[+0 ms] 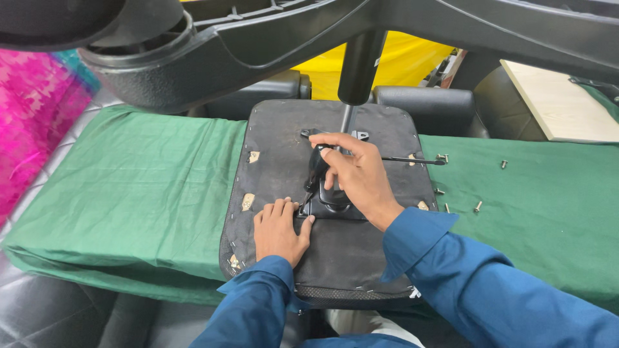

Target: The person uses a screwdriver to unscrew the mounting screws that attach a metal seat plate to the underside of a chair seat, working on the screws one at a time. After loosening the screws by hand, the person lifts the seat off the gas cylinder and mechanism and sets the seat plate aside on the table.

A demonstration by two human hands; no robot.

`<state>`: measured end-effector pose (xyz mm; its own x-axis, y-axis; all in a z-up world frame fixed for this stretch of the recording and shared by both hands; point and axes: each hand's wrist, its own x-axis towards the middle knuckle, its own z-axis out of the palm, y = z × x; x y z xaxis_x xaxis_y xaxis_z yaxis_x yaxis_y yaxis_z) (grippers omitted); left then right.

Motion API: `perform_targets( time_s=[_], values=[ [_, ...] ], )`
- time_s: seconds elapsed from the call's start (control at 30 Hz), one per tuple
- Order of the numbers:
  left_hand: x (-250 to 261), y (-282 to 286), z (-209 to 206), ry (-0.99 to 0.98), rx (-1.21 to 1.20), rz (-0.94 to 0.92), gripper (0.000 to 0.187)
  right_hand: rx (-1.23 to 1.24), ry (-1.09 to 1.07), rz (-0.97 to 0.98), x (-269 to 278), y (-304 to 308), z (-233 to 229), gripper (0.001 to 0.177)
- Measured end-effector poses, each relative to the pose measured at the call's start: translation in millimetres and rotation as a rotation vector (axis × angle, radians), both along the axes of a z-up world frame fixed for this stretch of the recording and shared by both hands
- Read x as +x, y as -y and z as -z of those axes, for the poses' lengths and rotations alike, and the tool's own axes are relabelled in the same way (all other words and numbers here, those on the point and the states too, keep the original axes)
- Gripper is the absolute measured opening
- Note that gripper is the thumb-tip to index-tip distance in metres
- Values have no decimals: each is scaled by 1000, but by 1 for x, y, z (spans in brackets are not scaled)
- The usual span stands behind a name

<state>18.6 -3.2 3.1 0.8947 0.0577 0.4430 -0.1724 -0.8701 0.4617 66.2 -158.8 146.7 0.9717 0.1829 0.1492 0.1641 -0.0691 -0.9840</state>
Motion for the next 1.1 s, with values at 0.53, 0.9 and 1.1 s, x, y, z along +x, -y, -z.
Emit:
perform_targets(
  time_s=[0.53, 0.9, 1.1],
  values=[
    [-4, 0, -10, -64, -23, -1, 37, -30, 67, 53, -5, 4, 2, 25],
    [0, -1, -2, -13, -13, -7, 29, 47, -5, -11, -6, 6, 6, 32],
    [0, -1, 3, 15, -22, -2, 29, -143, 241, 81, -12, -1, 7, 25]
  ],
)
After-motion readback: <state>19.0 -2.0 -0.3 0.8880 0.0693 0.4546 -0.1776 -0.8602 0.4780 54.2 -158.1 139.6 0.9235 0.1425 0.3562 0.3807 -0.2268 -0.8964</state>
